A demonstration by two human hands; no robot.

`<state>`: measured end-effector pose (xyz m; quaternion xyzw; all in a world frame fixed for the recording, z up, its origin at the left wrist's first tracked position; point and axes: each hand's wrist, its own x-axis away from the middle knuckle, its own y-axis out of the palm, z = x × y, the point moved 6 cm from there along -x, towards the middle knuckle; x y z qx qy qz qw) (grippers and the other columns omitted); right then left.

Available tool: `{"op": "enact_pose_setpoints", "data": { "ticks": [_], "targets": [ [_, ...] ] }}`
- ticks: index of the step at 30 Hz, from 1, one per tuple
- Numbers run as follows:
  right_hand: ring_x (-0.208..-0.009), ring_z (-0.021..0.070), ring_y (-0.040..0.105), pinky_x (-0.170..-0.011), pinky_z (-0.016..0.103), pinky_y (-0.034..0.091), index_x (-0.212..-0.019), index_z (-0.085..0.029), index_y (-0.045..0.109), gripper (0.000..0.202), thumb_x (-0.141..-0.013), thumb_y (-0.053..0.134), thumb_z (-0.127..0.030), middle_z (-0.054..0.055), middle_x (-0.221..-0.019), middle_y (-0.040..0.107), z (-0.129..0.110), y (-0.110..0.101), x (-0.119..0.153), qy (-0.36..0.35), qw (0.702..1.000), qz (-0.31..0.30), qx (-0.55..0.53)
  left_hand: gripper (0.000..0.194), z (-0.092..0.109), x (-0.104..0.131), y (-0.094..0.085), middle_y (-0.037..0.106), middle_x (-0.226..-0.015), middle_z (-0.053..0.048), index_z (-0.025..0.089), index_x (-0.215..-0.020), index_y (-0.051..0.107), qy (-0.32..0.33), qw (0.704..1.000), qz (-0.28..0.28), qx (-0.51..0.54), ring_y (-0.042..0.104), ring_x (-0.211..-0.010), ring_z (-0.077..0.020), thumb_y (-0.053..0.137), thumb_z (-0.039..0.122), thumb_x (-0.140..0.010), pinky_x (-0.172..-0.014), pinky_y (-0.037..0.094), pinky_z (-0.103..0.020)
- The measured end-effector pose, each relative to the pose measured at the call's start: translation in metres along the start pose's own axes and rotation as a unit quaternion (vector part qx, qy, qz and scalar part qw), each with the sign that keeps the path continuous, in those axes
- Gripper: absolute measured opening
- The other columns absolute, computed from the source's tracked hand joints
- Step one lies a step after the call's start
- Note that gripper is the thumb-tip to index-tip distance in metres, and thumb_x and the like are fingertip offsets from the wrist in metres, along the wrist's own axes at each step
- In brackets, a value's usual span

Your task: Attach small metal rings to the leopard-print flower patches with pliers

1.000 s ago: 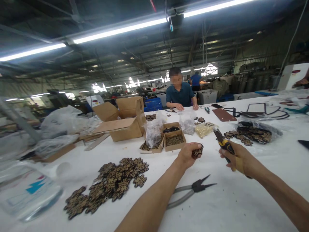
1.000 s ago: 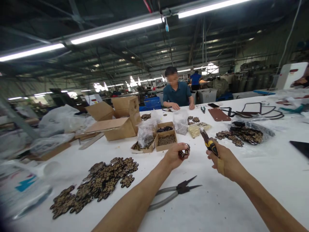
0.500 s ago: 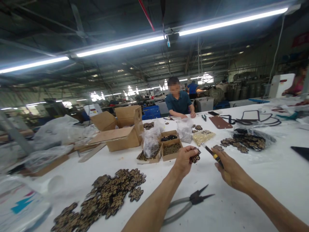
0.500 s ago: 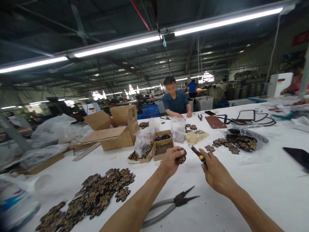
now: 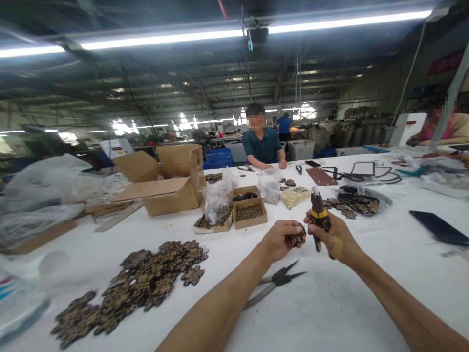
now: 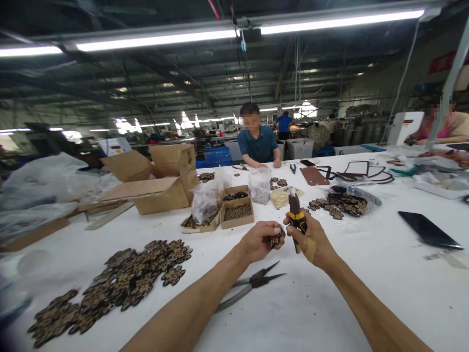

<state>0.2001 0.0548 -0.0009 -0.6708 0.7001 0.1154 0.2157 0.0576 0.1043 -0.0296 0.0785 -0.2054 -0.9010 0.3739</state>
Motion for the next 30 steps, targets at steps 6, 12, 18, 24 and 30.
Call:
{"op": "enact_pose_setpoints", "data": {
  "ticks": [6,12,18,24,30],
  "targets": [
    [-0.081,0.0193,0.062,-0.077,0.034,0.054,-0.114,-0.018,0.057,0.041,-0.088,0.068,-0.047,0.007,-0.100,0.066,0.001,0.004,0.001,-0.005,1.000,-0.015,0.005,0.020,-0.004,0.001,0.000,0.064,-0.070,-0.009,0.011,-0.076,0.064,-0.011,1.000,0.006,0.014,0.057,-0.059,-0.0147,0.076,0.023,-0.065,-0.056,0.035,-0.028],
    [-0.076,0.0199,0.061,-0.071,0.033,0.051,-0.107,-0.018,0.056,0.033,-0.091,0.062,-0.047,0.005,-0.088,0.064,-0.002,0.013,0.002,-0.013,0.998,-0.024,0.053,0.017,-0.010,0.004,-0.008,0.063,-0.063,-0.008,0.010,-0.075,0.065,-0.023,0.999,0.031,0.026,0.056,-0.054,-0.0154,0.073,0.021,-0.063,-0.052,0.035,-0.028],
    [-0.078,0.0211,0.061,-0.072,0.033,0.051,-0.103,-0.020,0.054,0.025,-0.094,0.057,-0.044,0.006,-0.089,0.064,0.000,0.016,0.006,-0.019,0.994,-0.027,0.100,0.014,-0.018,0.007,-0.009,0.065,-0.067,-0.010,0.011,-0.073,0.064,-0.065,0.996,0.037,0.040,0.056,-0.054,-0.0148,0.070,0.018,-0.063,-0.054,0.034,-0.028],
    [-0.076,0.0224,0.061,-0.072,0.033,0.050,-0.100,-0.022,0.055,0.019,-0.094,0.055,-0.040,0.005,-0.087,0.066,0.001,0.014,0.009,-0.039,0.981,-0.043,0.184,0.017,-0.024,0.008,-0.012,0.065,-0.068,-0.010,0.011,-0.075,0.064,-0.108,0.992,0.033,0.056,0.057,-0.056,-0.0145,0.071,0.017,-0.061,-0.054,0.033,-0.027],
    [-0.079,0.0243,0.065,-0.074,0.035,0.051,-0.105,-0.023,0.054,0.020,-0.096,0.051,-0.041,0.008,-0.092,0.070,0.007,0.016,0.008,-0.039,0.974,-0.048,0.220,0.012,-0.025,0.009,-0.017,0.066,-0.066,-0.009,0.012,-0.074,0.064,-0.117,0.991,0.053,0.043,0.058,-0.054,-0.0154,0.068,0.016,-0.063,-0.053,0.035,-0.027]
  ]
}}
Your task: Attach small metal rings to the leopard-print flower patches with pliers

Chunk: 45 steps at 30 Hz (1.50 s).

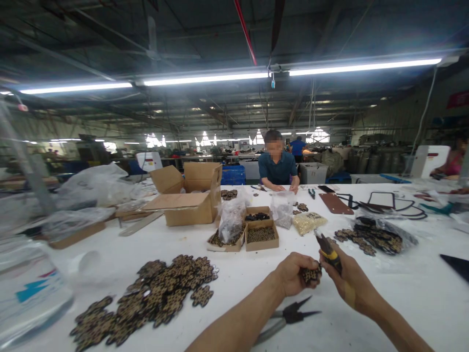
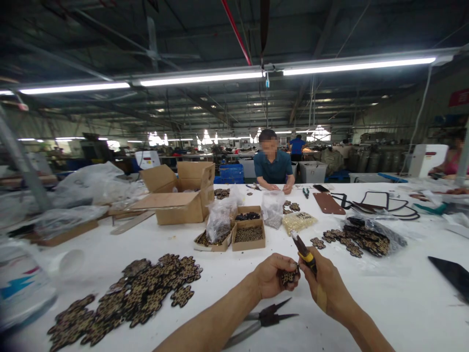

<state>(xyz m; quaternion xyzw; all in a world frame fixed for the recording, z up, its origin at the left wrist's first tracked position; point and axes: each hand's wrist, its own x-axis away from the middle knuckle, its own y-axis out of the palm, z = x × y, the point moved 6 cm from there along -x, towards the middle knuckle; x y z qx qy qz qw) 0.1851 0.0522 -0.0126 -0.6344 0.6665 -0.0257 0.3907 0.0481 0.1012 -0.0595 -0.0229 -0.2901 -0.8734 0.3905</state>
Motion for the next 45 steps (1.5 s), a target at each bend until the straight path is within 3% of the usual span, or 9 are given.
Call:
{"op": "enact_pose_setpoints", "data": {
  "ticks": [11,18,27,33,37,45],
  "targets": [
    [-0.075,0.0265,0.068,-0.065,0.035,0.052,-0.100,-0.024,0.059,0.024,-0.090,0.058,-0.046,0.008,-0.086,0.072,0.002,0.004,0.000,-0.014,0.998,0.043,-0.034,0.013,-0.001,0.003,-0.005,0.066,-0.065,-0.010,0.012,-0.070,0.064,0.016,0.999,0.028,-0.018,0.058,-0.053,-0.0156,0.069,0.018,-0.060,-0.051,0.036,-0.026],
    [-0.078,0.0270,0.068,-0.073,0.038,0.052,-0.108,-0.025,0.054,0.020,-0.094,0.052,-0.040,0.007,-0.090,0.071,-0.001,0.004,0.001,-0.017,1.000,-0.002,0.007,0.010,0.001,0.001,-0.005,0.065,-0.064,-0.009,0.011,-0.068,0.063,0.018,0.998,0.035,-0.038,0.056,-0.050,-0.0151,0.067,0.016,-0.060,-0.050,0.037,-0.027],
    [-0.075,0.0231,0.064,-0.069,0.034,0.050,-0.104,-0.022,0.058,0.023,-0.092,0.056,-0.042,0.007,-0.087,0.070,-0.003,0.000,0.002,-0.006,1.000,-0.016,-0.008,0.013,0.004,0.003,0.001,0.063,-0.060,-0.009,0.010,-0.067,0.064,0.058,0.996,0.040,-0.054,0.054,-0.049,-0.0148,0.067,0.017,-0.057,-0.046,0.034,-0.026],
    [-0.070,0.0203,0.062,-0.065,0.032,0.050,-0.114,-0.018,0.059,0.038,-0.092,0.055,-0.049,0.004,-0.080,0.067,0.033,-0.017,-0.004,0.060,0.998,0.018,-0.020,0.020,0.034,-0.005,-0.008,0.063,-0.066,-0.006,0.012,-0.072,0.063,0.130,0.990,0.055,-0.021,0.055,-0.057,-0.0121,0.074,0.023,-0.059,-0.050,0.036,-0.023],
    [-0.067,0.0205,0.062,-0.059,0.032,0.050,-0.129,-0.021,0.052,0.042,-0.094,0.050,-0.045,0.005,-0.087,0.068,0.046,-0.015,-0.003,0.089,0.996,0.001,0.020,0.026,0.054,-0.002,-0.013,0.062,-0.066,-0.005,0.011,-0.075,0.063,0.193,0.977,0.081,-0.033,0.055,-0.057,-0.0120,0.078,0.027,-0.061,-0.050,0.036,-0.024],
    [-0.107,0.0281,0.061,-0.091,0.042,0.050,-0.141,-0.019,0.041,0.051,-0.090,0.046,-0.017,0.015,-0.123,0.060,0.039,0.006,0.000,-0.027,0.985,0.017,0.170,0.027,0.062,0.002,-0.013,0.062,-0.060,-0.003,0.010,-0.075,0.066,0.279,0.948,0.135,-0.069,0.053,-0.053,-0.0101,0.081,0.028,-0.061,-0.052,0.034,-0.024]
  ]
}}
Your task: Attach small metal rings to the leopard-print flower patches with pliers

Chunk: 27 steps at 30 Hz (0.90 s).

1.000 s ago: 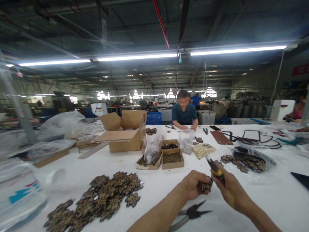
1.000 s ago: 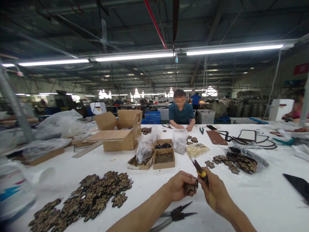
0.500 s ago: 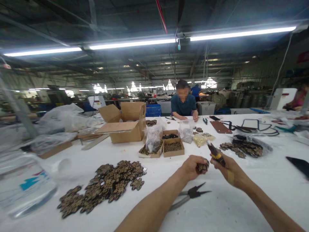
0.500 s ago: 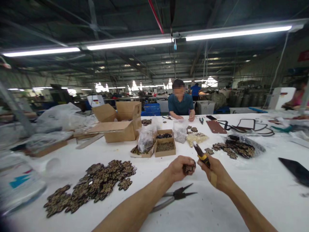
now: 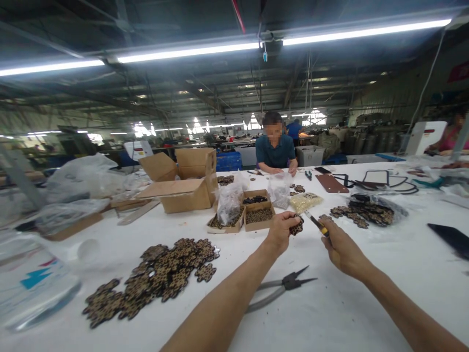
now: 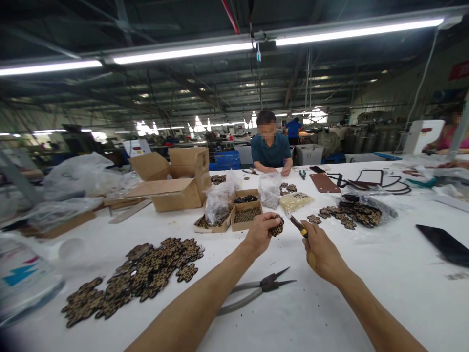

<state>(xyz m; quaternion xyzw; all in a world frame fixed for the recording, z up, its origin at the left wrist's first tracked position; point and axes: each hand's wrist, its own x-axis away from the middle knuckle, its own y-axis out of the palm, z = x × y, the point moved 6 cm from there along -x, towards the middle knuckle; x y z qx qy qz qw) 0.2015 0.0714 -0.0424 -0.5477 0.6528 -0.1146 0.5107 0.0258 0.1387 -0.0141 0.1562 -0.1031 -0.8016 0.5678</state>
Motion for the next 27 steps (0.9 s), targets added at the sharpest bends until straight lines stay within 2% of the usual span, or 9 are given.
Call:
{"op": "enact_pose_setpoints", "data": {
  "ticks": [6,12,19,27],
  "targets": [
    [-0.119,0.0313,0.055,-0.097,0.045,0.048,-0.148,-0.017,0.032,0.060,-0.090,0.045,-0.011,0.018,-0.132,0.053,-0.004,0.001,0.002,0.011,0.997,0.011,0.077,0.025,0.011,0.008,0.006,0.062,-0.058,-0.001,0.011,-0.077,0.068,0.077,0.995,0.036,-0.058,0.052,-0.052,-0.0099,0.078,0.031,-0.066,-0.053,0.035,-0.024],
    [-0.114,0.0298,0.054,-0.094,0.042,0.049,-0.150,-0.018,0.030,0.063,-0.089,0.047,-0.007,0.017,-0.138,0.049,-0.009,0.000,0.005,0.006,0.994,0.018,0.109,0.020,0.018,0.017,0.010,0.062,-0.061,0.000,0.013,-0.079,0.069,0.126,0.984,0.053,-0.113,0.053,-0.056,-0.0101,0.074,0.031,-0.073,-0.056,0.038,-0.023],
    [-0.112,0.0302,0.052,-0.089,0.041,0.049,-0.151,-0.021,0.029,0.074,-0.083,0.054,-0.003,0.017,-0.131,0.052,-0.015,-0.002,0.005,0.013,0.989,0.019,0.147,0.015,0.032,0.030,0.016,0.063,-0.068,0.000,0.015,-0.085,0.068,0.200,0.947,0.064,-0.241,0.054,-0.063,-0.0115,0.064,0.030,-0.085,-0.062,0.041,-0.023],
    [-0.115,0.0303,0.048,-0.084,0.038,0.051,-0.150,-0.021,0.027,0.081,-0.077,0.050,0.004,0.015,-0.132,0.050,-0.020,-0.005,0.006,0.016,0.984,0.019,0.179,0.013,0.043,0.041,0.021,0.062,-0.073,0.000,0.017,-0.087,0.067,0.262,0.902,0.068,-0.337,0.051,-0.068,-0.0124,0.059,0.028,-0.089,-0.066,0.039,-0.025]
  ]
}}
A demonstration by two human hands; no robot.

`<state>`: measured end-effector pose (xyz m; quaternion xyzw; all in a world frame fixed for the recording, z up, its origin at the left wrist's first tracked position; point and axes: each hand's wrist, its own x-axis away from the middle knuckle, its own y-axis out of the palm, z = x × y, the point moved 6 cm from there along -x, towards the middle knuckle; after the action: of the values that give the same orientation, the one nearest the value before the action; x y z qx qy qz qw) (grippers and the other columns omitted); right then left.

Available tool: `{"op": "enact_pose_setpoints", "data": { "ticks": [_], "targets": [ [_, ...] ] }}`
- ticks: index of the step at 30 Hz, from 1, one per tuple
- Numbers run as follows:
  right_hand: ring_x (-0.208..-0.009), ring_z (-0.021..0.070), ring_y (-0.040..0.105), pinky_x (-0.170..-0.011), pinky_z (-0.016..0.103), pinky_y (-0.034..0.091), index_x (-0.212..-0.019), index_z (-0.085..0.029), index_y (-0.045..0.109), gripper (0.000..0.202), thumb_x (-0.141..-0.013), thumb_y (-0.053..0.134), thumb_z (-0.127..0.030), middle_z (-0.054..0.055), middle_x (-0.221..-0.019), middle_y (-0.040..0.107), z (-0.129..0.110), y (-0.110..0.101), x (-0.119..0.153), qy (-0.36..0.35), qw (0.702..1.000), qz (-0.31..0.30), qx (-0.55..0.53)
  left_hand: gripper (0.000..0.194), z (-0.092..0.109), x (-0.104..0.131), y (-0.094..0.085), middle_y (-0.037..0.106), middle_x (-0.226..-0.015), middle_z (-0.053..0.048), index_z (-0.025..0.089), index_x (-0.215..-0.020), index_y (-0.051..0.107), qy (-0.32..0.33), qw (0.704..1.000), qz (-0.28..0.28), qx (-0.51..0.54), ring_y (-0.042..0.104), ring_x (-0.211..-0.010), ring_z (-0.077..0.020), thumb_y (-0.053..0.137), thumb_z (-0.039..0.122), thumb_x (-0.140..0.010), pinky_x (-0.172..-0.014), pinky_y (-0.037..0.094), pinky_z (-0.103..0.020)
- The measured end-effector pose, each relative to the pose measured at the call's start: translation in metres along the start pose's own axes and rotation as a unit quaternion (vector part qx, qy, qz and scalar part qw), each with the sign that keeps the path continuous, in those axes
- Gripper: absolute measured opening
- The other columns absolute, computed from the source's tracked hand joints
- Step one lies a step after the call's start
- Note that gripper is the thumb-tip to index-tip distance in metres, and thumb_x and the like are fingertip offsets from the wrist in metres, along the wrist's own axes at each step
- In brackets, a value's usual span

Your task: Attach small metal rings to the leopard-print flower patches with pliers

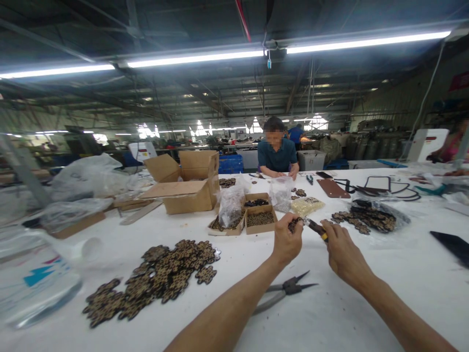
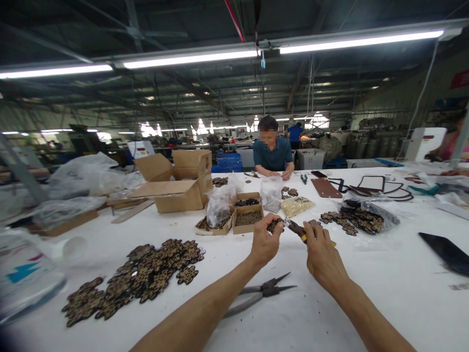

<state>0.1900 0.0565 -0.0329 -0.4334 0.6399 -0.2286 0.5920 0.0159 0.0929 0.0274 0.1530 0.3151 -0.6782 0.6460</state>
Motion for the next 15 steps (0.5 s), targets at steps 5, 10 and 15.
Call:
{"op": "enact_pose_setpoints", "data": {
  "ticks": [5,10,15],
  "targets": [
    [-0.114,0.0306,0.048,-0.077,0.036,0.053,-0.149,-0.021,0.026,0.080,-0.077,0.048,0.004,0.015,-0.130,0.051,-0.005,-0.005,0.000,-0.002,1.000,0.003,0.007,0.011,0.002,0.001,0.000,0.061,-0.076,-0.001,0.018,-0.087,0.065,0.015,1.000,-0.001,-0.011,0.051,-0.072,-0.0137,0.059,0.027,-0.089,-0.069,0.039,-0.026],
    [-0.113,0.0322,0.049,-0.068,0.035,0.053,-0.147,-0.023,0.031,0.075,-0.078,0.046,0.003,0.016,-0.126,0.053,-0.005,-0.009,0.000,0.000,1.000,0.013,0.026,0.012,0.006,0.001,-0.001,0.061,-0.074,-0.001,0.018,-0.084,0.066,0.009,1.000,-0.009,0.006,0.049,-0.069,-0.0137,0.060,0.028,-0.088,-0.067,0.038,-0.026],
    [-0.114,0.0329,0.049,-0.059,0.032,0.050,-0.147,-0.025,0.032,0.078,-0.076,0.047,0.004,0.015,-0.127,0.053,-0.005,-0.013,-0.002,0.000,0.999,0.034,0.039,0.013,0.008,0.000,-0.001,0.060,-0.072,-0.001,0.018,-0.081,0.066,-0.002,1.000,-0.014,0.021,0.048,-0.067,-0.0134,0.060,0.028,-0.088,-0.065,0.037,-0.026]
  ]
}}
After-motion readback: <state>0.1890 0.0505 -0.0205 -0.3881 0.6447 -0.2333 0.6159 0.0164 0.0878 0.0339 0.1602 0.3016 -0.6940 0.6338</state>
